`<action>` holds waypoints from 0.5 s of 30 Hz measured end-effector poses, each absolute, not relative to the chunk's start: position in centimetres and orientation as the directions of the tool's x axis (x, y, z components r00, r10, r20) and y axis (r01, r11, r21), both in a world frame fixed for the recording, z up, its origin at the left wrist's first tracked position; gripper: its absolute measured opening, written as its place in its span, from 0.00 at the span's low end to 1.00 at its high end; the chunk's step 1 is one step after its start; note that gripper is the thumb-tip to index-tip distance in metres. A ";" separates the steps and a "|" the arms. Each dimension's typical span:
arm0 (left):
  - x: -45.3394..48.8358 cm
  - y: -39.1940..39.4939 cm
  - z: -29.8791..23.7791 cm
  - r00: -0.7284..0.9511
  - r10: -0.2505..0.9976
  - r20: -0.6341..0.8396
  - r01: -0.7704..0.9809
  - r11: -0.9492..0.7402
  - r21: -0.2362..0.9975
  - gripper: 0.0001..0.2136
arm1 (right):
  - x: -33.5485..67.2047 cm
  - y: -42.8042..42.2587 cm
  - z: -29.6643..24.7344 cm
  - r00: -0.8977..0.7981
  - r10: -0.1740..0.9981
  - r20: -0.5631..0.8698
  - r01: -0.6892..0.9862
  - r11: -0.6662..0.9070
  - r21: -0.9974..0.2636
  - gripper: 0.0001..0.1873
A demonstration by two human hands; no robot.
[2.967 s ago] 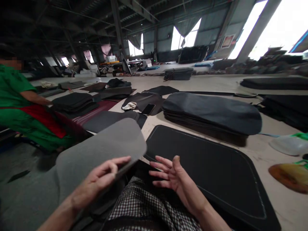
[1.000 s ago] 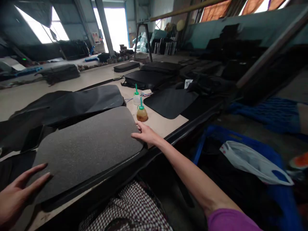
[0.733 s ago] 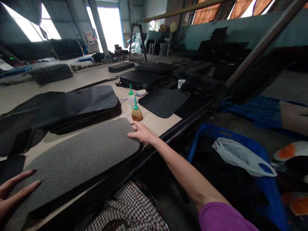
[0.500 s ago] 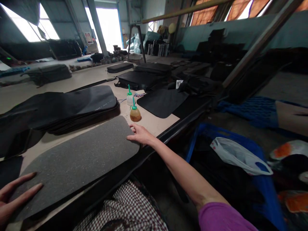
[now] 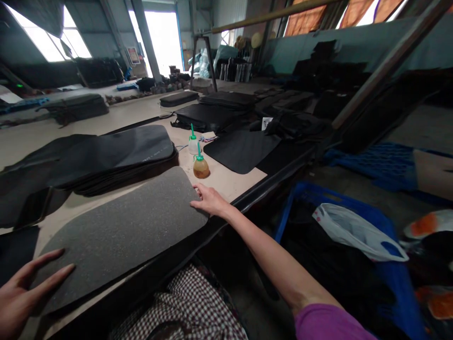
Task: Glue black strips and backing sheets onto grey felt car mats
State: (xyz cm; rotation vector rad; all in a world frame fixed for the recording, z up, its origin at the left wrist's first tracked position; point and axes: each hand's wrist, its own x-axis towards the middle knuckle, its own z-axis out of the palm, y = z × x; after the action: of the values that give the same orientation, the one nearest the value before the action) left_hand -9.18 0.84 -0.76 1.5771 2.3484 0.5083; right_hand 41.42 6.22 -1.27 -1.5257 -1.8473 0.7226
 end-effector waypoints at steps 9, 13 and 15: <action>-7.0 -0.9 2.3 -0.143 0.990 -0.011 0.711 0.110 0.694 0.28 | 41.1 5.6 -3.5 -0.161 0.881 0.444 0.837 0.361 -0.412 0.42; -8.3 -1.0 2.4 -0.083 0.995 -0.046 0.613 0.088 0.785 0.24 | 40.8 5.6 -5.0 -0.369 0.798 0.477 0.802 0.533 -0.269 0.22; -8.7 -1.1 2.2 -0.055 0.998 -0.034 0.610 0.061 0.790 0.22 | 40.8 5.6 -5.8 -0.466 0.777 0.424 0.754 0.599 -0.270 0.20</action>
State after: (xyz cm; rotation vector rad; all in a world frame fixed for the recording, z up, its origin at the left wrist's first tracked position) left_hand -8.70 -1.11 2.24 1.6125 1.7330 0.8148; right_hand 40.84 5.56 -5.85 -1.2113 -2.3186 0.0602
